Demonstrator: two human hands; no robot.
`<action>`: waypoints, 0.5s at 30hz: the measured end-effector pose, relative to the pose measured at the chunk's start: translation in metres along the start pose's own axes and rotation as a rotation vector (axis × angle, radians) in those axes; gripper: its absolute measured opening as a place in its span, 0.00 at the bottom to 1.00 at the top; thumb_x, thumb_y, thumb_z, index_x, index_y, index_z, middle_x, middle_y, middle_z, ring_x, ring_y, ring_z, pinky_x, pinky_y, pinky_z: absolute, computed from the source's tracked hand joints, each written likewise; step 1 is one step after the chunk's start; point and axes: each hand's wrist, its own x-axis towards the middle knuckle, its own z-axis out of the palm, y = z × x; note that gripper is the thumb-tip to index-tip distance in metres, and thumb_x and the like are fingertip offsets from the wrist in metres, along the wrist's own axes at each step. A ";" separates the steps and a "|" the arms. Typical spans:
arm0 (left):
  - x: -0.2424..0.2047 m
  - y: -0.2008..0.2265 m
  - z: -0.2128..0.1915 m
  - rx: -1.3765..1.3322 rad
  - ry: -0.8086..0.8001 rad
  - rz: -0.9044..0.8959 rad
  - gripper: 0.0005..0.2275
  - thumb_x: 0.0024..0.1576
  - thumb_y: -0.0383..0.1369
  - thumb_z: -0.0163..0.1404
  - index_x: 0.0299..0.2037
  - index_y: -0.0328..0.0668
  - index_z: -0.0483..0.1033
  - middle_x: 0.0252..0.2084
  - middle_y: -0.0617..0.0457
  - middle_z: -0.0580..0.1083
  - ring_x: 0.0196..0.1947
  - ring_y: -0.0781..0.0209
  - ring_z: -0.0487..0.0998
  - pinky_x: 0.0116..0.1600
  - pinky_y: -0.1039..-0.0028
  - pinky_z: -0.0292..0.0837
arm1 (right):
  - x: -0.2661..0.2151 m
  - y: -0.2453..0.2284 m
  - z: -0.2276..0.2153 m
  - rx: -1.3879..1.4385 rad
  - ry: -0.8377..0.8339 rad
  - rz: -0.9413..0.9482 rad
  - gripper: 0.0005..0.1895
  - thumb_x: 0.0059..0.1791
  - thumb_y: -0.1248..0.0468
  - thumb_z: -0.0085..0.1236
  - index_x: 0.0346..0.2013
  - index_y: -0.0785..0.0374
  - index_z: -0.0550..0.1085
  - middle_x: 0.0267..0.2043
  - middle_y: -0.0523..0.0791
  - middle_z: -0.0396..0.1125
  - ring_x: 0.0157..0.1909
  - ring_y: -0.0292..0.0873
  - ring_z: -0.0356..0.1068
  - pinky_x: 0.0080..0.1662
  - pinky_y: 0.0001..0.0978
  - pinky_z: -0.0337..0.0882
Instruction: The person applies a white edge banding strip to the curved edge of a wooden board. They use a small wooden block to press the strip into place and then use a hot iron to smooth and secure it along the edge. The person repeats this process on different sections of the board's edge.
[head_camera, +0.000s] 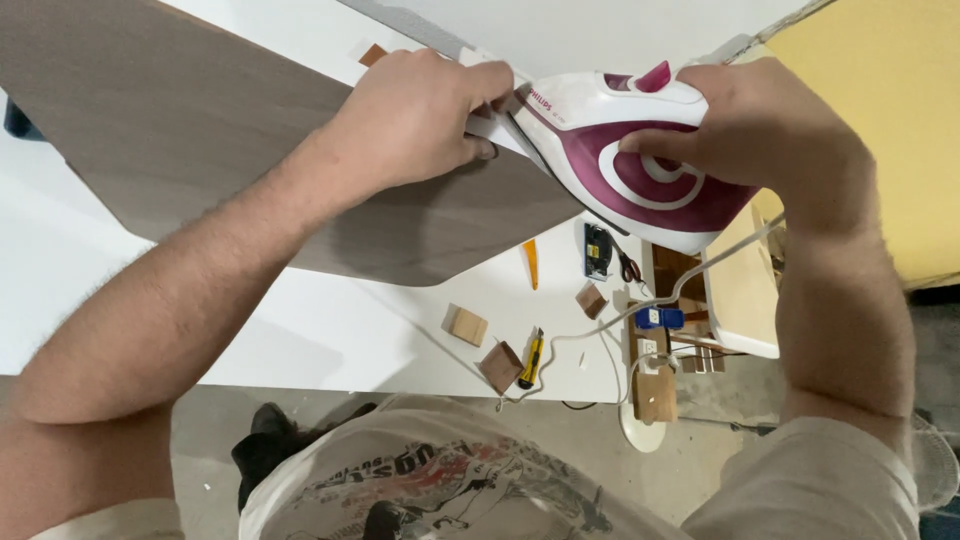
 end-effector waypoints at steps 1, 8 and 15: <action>0.000 -0.004 0.005 -0.027 0.026 0.014 0.16 0.50 0.40 0.65 0.45 0.53 0.75 0.27 0.57 0.78 0.30 0.44 0.79 0.28 0.54 0.67 | -0.002 -0.003 -0.001 -0.005 -0.011 0.027 0.28 0.50 0.40 0.57 0.52 0.57 0.75 0.49 0.47 0.75 0.47 0.53 0.73 0.46 0.47 0.70; 0.001 -0.010 0.013 -0.043 -0.017 0.009 0.11 0.48 0.40 0.65 0.37 0.53 0.81 0.29 0.58 0.79 0.31 0.47 0.78 0.30 0.57 0.67 | 0.003 0.003 0.006 -0.151 -0.013 -0.009 0.21 0.51 0.45 0.55 0.51 0.53 0.75 0.46 0.47 0.76 0.43 0.58 0.75 0.44 0.48 0.72; -0.003 -0.012 0.010 -0.033 -0.032 0.001 0.10 0.50 0.43 0.65 0.34 0.51 0.81 0.27 0.55 0.79 0.32 0.45 0.78 0.32 0.56 0.67 | 0.000 0.022 0.016 -0.132 -0.023 -0.010 0.20 0.51 0.47 0.54 0.51 0.54 0.76 0.48 0.47 0.76 0.43 0.58 0.75 0.45 0.46 0.71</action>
